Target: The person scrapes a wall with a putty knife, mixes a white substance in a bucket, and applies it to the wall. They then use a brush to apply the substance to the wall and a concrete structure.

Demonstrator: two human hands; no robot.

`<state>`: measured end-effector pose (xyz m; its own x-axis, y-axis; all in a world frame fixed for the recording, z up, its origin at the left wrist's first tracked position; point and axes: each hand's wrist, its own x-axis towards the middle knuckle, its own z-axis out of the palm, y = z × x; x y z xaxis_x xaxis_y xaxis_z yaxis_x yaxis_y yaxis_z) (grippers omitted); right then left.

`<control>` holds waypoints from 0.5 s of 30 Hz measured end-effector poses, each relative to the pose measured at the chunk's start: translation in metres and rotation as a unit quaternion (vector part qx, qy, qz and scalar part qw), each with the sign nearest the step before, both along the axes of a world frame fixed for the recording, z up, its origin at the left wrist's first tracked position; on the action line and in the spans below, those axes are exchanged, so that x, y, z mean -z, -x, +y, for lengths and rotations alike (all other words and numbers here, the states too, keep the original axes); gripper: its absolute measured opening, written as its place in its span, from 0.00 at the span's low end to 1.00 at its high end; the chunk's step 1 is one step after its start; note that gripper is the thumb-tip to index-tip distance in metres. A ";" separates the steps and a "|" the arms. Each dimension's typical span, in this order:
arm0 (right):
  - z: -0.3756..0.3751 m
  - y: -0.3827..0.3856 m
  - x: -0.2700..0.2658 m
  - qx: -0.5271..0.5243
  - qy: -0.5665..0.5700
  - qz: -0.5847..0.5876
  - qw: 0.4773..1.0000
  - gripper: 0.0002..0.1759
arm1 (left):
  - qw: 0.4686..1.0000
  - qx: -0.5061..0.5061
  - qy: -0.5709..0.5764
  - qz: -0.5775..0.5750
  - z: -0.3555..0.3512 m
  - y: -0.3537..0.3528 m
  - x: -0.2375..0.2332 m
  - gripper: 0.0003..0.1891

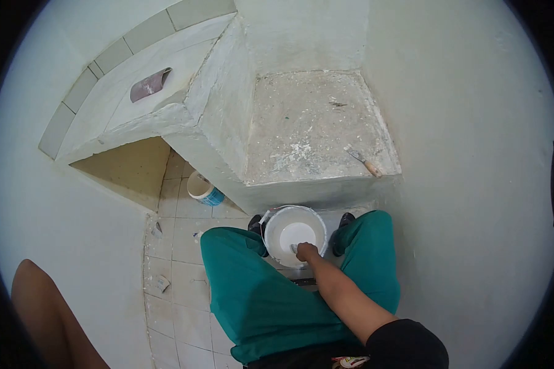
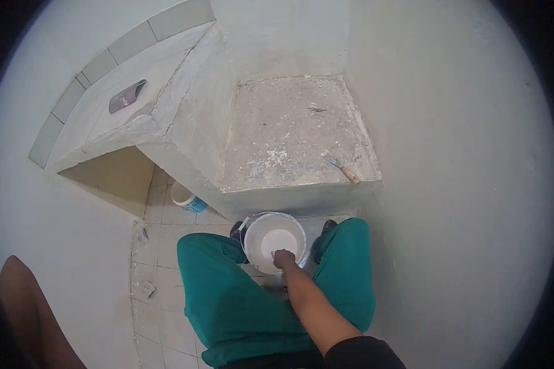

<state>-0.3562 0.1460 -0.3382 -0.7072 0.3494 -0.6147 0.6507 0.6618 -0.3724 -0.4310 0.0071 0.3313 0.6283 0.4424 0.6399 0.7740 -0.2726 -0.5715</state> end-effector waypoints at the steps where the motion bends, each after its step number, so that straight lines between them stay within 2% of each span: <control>1: 0.003 0.000 -0.002 -0.017 -0.017 0.004 1.000 0.14 | 1.000 0.000 -0.001 0.000 0.000 0.000 0.001 0.12; 5: -0.002 -0.003 0.008 -0.055 -0.102 0.020 0.993 0.13 | 1.000 0.000 0.000 -0.001 0.001 0.004 0.005 0.13; 8: -0.004 0.003 0.042 -0.064 -0.138 0.030 0.988 0.14 | 1.000 0.012 -0.004 -0.001 -0.002 0.006 0.007 0.13; 13: -0.002 0.010 0.036 -0.049 -0.142 0.014 0.989 0.13 | 0.997 0.042 -0.042 -0.039 -0.014 0.012 0.025 0.15; 15: -0.003 0.004 0.003 0.022 -0.115 -0.005 0.993 0.13 | 0.987 0.073 -0.113 -0.089 -0.025 0.019 0.044 0.15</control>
